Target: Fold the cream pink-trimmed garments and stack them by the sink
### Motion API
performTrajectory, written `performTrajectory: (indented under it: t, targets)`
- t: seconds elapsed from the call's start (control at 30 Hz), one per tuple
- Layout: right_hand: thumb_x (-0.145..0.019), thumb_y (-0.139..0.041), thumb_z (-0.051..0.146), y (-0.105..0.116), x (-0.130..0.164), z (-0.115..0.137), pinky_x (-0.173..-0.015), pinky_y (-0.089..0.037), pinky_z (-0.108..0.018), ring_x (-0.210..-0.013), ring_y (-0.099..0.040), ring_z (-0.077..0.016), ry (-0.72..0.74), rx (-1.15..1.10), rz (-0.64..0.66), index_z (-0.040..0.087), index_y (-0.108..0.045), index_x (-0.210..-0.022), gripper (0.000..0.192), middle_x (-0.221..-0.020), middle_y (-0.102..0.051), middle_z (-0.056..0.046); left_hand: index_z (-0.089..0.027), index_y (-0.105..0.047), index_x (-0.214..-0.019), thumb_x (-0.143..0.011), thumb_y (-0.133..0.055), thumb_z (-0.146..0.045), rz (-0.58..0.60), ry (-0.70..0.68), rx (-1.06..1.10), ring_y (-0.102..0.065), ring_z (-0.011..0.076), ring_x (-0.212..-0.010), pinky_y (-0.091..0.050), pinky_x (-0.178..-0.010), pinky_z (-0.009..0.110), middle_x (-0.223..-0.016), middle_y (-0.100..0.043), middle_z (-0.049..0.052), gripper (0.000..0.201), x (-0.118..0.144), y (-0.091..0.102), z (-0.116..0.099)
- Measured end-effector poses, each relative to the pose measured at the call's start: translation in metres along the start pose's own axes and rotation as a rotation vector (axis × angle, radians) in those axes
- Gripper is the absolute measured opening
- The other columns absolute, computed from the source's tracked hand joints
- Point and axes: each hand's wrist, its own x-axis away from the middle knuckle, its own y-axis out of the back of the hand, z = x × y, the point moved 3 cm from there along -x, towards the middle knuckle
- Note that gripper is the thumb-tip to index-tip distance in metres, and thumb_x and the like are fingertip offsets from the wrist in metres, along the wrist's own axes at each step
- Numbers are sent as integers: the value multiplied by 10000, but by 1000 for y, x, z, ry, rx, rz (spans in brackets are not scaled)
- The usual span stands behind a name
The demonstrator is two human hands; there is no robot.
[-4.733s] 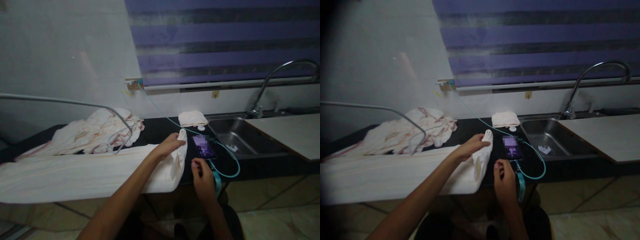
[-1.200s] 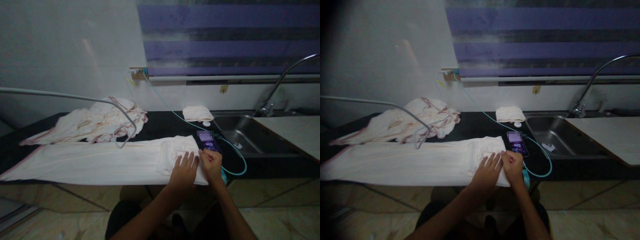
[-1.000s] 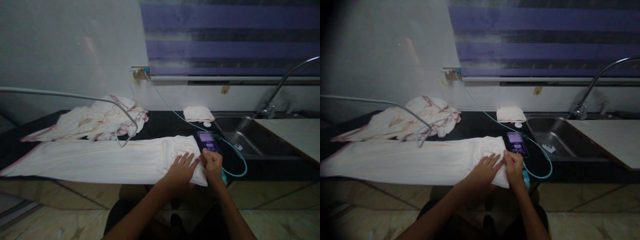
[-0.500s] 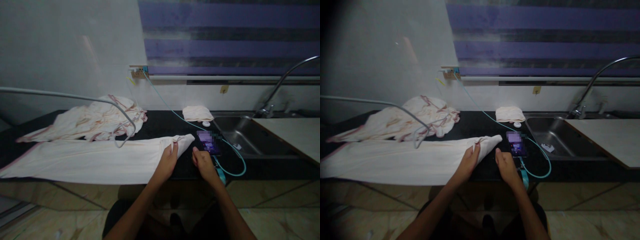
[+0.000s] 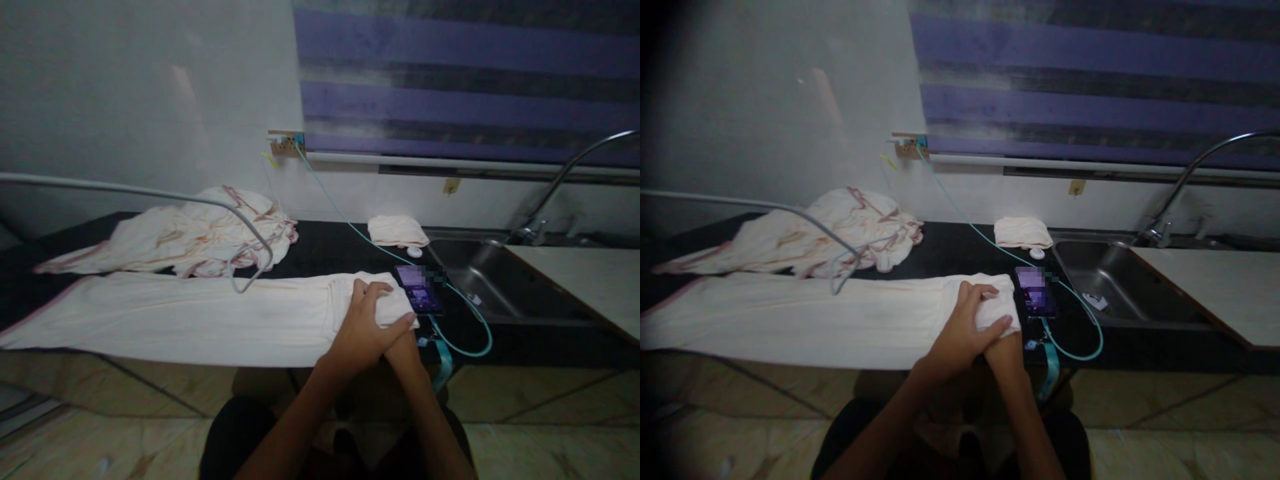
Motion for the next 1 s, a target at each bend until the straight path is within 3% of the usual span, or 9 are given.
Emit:
performTrajectory:
  t: [0.13, 0.3, 0.4, 0.53, 0.67, 0.77, 0.83, 0.93, 1.0]
  targets:
    - [-1016, -427, 418, -6, 11, 16, -1100, -481, -444, -1258, -629, -277, -139, -223, -83, 208, -418, -1562, 585, -1440, -612, -142, -197, -465, -1192, -1001, -518, -460, -136, 69, 54, -542, 226, -1131, -438, -1077, 424, -1171, -518, 103, 329, -8, 23, 17]
    - [-1036, -387, 579, -16, 8, 51, -1260, -257, -481, -1560, -288, -269, -206, -423, -57, 165, -198, -1644, 760, -1694, -265, -163, -160, -459, -1304, -1005, -468, -416, -307, 165, 112, -494, 245, -1296, -360, -1173, 437, -1324, -478, 157, 393, -16, 40, 60]
    - [-1035, -366, 635, -21, 6, 69, -1289, -189, -458, -1585, -217, -238, -166, -562, -1, 154, -165, -1651, 807, -1716, -206, -151, -161, -526, -1328, -1008, -467, -481, -203, 188, 132, -458, 258, -1368, -297, -1220, 424, -1380, -501, 159, 456, -15, 36, 67]
    - [-1022, -329, 698, -26, 8, 76, -1307, -123, -439, -1597, -172, -206, -145, -727, -5, 190, -213, -1651, 816, -1728, -192, -101, -175, -593, -1343, -1013, -480, -509, -51, 99, 186, -524, 267, -1322, -339, -1199, 421, -1369, -605, 140, 483, -14, 31, 45]
    - [-951, -318, 814, -27, 7, 70, -1291, -190, -474, -1578, -242, -223, -193, -935, -88, 240, -275, -1638, 896, -1692, -307, -85, -188, -625, -1353, -1012, -520, -468, -75, 46, 216, -561, 259, -1330, -355, -1201, 399, -1402, -638, 121, 454, -21, 30, 25]
    - [-937, -310, 827, -25, 3, 68, -1230, -313, -524, -1515, -389, -248, -236, -1169, -155, 297, -241, -1640, 883, -1633, -418, -101, -146, -691, -1279, -1048, -421, -435, -169, 55, 182, -587, 267, -1311, -367, -1192, 408, -1394, -653, 149, 458, -26, 31, 20]
    - [-954, -325, 792, -24, -1, 64, -1167, -396, -541, -1431, -508, -256, -275, -1309, -247, 334, -252, -1619, 811, -1583, -487, -109, -126, -730, -1210, -1044, -415, -459, -220, 116, 241, -653, 280, -1193, -437, -1121, 418, -1280, -715, 158, 487, -30, 30, 18]
    - [-937, -541, 616, -28, -4, 46, -1063, -499, -494, -1242, -659, -243, -490, -1348, -465, 311, -401, -1496, 652, -1428, -620, -114, -107, -750, -1141, -1014, -456, -532, -240, 203, 473, -703, 276, -1048, -511, -1013, 392, -1098, -769, 143, 532, -35, 28, 12]
    - [-851, -682, 442, -35, -6, 34, -992, -544, -426, -1097, -716, -226, -668, -1274, -517, 236, -519, -1346, 561, -1252, -701, -108, -102, -730, -1193, -1001, -480, -542, -246, 225, 607, -701, 275, -1086, -508, -1026, 381, -1109, -768, 138, 541, -39, 27, 3]
